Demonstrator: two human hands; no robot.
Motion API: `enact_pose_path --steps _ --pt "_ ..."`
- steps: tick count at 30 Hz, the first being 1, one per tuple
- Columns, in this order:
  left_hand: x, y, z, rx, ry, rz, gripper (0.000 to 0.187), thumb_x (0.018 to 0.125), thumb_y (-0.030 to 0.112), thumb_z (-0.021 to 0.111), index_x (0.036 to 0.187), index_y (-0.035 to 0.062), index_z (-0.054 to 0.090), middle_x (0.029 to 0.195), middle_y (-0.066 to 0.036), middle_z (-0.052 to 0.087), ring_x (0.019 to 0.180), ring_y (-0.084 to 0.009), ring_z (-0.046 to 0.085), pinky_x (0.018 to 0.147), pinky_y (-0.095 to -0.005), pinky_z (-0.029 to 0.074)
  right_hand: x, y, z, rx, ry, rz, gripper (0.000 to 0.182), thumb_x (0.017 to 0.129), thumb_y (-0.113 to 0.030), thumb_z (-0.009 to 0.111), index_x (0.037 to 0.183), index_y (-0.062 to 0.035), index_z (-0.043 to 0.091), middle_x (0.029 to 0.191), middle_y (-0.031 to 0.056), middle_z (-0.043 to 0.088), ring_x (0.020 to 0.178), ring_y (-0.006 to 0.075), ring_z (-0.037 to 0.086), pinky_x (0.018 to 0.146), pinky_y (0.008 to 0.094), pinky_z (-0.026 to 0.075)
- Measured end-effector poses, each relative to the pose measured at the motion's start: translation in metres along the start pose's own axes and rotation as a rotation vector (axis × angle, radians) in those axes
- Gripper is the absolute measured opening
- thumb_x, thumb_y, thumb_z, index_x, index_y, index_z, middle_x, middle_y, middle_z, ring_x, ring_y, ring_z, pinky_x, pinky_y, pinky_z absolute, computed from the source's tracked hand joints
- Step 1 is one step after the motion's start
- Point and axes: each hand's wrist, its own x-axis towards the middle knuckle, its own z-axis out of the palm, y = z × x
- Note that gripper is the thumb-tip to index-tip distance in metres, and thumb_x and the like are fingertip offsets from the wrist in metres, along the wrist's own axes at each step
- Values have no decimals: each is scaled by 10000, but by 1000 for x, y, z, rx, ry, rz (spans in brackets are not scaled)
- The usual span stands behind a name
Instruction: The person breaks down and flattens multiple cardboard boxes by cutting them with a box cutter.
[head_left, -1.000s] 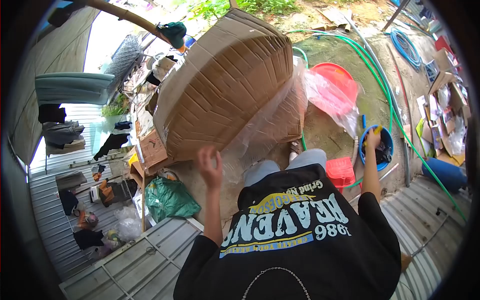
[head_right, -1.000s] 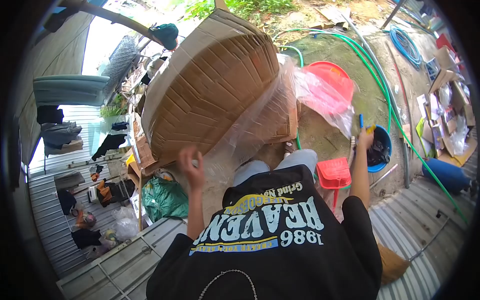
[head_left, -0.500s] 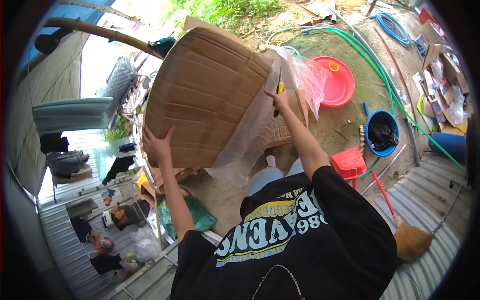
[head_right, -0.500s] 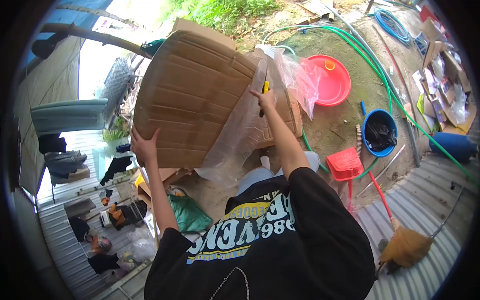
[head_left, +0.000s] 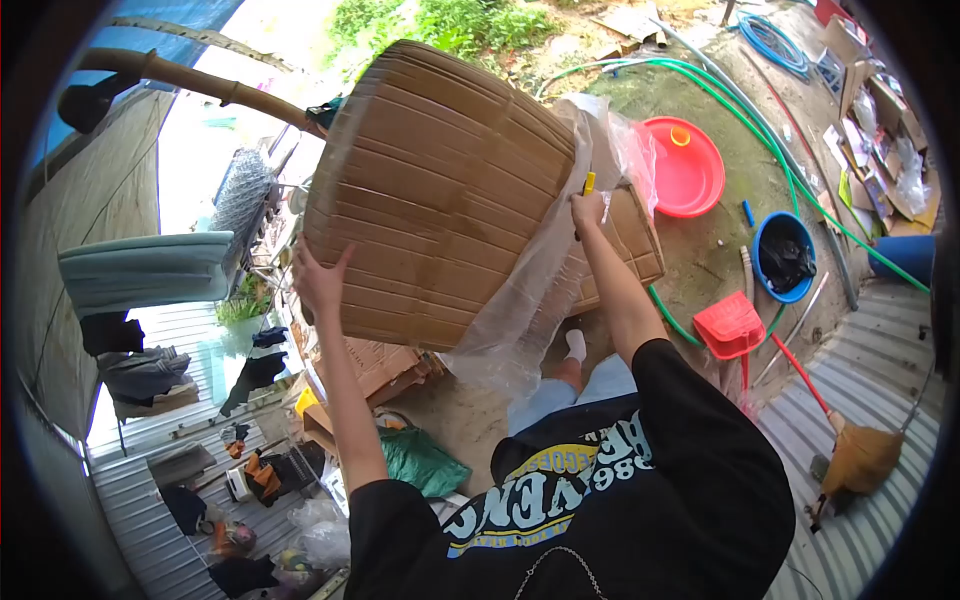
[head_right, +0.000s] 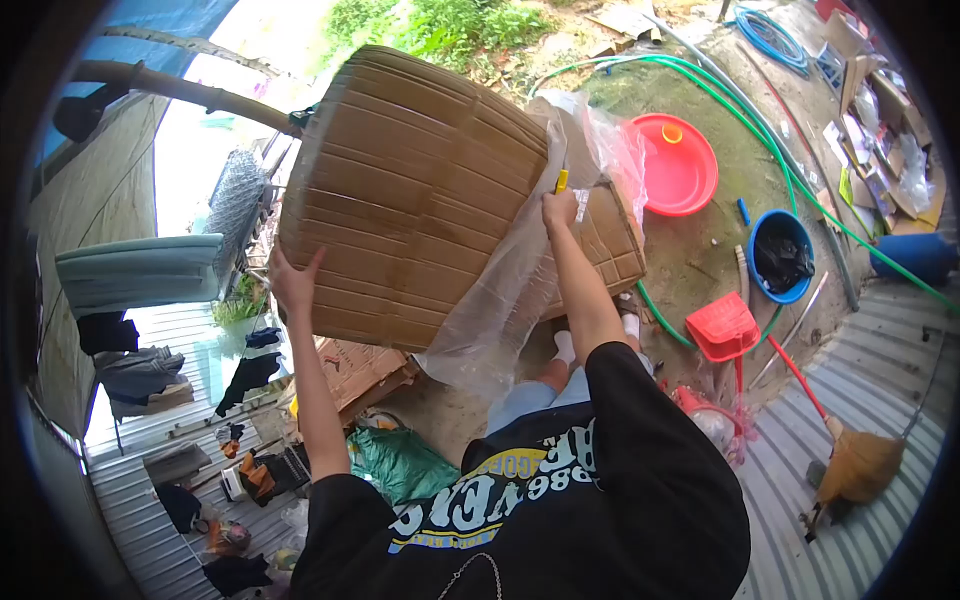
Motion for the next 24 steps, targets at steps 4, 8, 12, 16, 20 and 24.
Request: enact_pose_path --steps 4,8,12,16,20,24 --pt "32 -65 33 -45 -222 -135 932 618 635 598 1244 -11 352 1146 -245 473 1036 -364 483 864 -409 392 5 54 -34 -4 106 29 249 629 -165 556 799 16 575 720 202 599 709 347 598 634 406 450" --pt "38 -122 73 -143 -326 -204 965 606 663 580 1243 -24 348 1151 -239 480 1060 -361 471 885 -400 377 -13 119 -112 113 163 -83 239 644 -138 555 820 24 563 648 148 576 593 273 569 561 391 426" --pt "44 -140 89 -207 -334 -172 970 612 664 575 1248 -29 337 1178 -247 451 1089 -371 440 903 -398 363 -36 97 -136 203 158 -81 111 683 -114 545 734 -15 538 593 70 536 495 183 517 469 333 402" --pt "64 -148 106 -241 -319 -111 960 625 660 568 1244 -38 338 1219 -269 397 1130 -380 390 922 -398 346 -59 39 -157 813 -174 120 58 748 -125 511 802 -108 518 519 -54 386 394 45 330 380 194 285" --pt "65 -182 107 -290 -505 -108 924 652 637 566 1232 -49 350 1213 -268 400 1143 -360 382 930 -394 337 -136 -134 -189 782 -510 -26 206 752 -110 507 956 -90 491 629 -58 411 439 32 351 391 163 284" --pt "41 -175 63 -625 -643 -301 688 754 515 554 1171 -21 444 1090 -175 539 1023 -247 514 850 -331 401 -149 -231 -231 1234 -1159 -453 373 765 -172 467 1120 -61 443 713 1 456 529 121 450 579 281 436"
